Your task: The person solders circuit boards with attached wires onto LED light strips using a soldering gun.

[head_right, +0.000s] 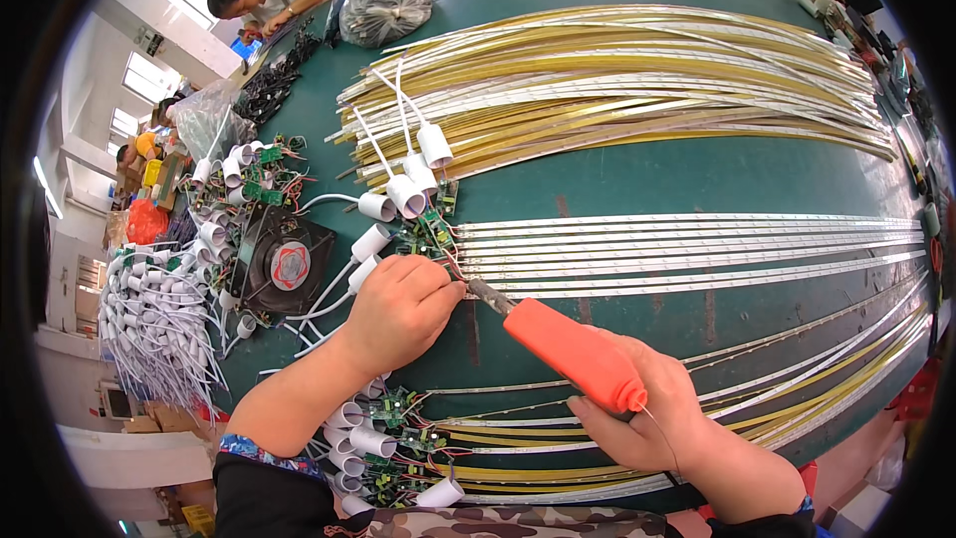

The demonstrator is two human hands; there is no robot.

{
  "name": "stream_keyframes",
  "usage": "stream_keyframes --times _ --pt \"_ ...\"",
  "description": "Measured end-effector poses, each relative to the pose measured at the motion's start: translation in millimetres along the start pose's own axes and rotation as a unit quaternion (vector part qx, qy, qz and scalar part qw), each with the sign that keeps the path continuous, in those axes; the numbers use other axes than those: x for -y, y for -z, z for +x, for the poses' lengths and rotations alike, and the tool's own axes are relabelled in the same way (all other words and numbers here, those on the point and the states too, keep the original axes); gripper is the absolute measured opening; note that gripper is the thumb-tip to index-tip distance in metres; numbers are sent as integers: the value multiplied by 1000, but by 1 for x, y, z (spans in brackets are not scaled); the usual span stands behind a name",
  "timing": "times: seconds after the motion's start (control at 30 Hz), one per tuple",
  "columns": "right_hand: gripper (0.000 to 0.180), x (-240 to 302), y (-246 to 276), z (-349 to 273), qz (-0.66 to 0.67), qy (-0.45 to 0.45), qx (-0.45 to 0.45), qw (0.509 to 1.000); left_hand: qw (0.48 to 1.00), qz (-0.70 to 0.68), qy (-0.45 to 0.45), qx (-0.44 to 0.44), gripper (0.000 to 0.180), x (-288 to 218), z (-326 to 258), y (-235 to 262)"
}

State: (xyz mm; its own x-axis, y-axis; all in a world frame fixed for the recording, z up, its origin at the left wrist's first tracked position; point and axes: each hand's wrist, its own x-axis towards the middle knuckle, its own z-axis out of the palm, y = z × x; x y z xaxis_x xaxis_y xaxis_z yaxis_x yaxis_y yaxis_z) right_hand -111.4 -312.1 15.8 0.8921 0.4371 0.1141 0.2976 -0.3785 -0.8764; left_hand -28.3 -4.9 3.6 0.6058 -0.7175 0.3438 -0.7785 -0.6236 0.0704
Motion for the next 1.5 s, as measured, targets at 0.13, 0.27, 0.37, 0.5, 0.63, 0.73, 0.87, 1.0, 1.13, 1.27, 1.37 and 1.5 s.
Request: stream_keyframes --times 0.13,0.27,0.37,0.5,0.63,0.73,0.87,1.0,1.13,1.27,1.37,1.5 --pt "62 2 -1 0 -12 9 -5 1000 1000 2 -1 3 12 0 0 0" --pt "55 3 1 -2 9 8 -28 1000 1000 -1 2 5 12 0 -1 1" --pt "53 4 6 -2 26 -5 -24 999 1000 -1 4 1 13 0 -4 1" --pt "56 6 9 -4 80 -46 -17 996 1000 -2 -1 2 13 -1 1 -1" --pt "57 6 5 1 30 -19 -6 999 1000 0 1 -2 12 0 0 -1" --pt "59 2 -1 1 -11 21 -15 1000 1000 -2 1 -6 13 0 1 -2" --pt "59 3 -1 3 -4 21 -9 1000 1000 -6 1 -11 13 0 1 -2" --pt "60 4 0 3 -35 48 -18 998 1000 -3 0 -11 13 0 0 -1" --pt "61 5 3 0 13 11 -11 1000 1000 -2 4 -1 13 0 -1 0" --pt "62 3 3 -1 -15 24 -16 999 1000 -6 2 -3 15 0 0 0" --pt "63 1 2 0 -25 42 -21 999 1000 -6 4 1 16 0 0 1" --pt "63 4 4 -1 -3 21 -21 1000 1000 -10 1 -1 17 0 0 1"
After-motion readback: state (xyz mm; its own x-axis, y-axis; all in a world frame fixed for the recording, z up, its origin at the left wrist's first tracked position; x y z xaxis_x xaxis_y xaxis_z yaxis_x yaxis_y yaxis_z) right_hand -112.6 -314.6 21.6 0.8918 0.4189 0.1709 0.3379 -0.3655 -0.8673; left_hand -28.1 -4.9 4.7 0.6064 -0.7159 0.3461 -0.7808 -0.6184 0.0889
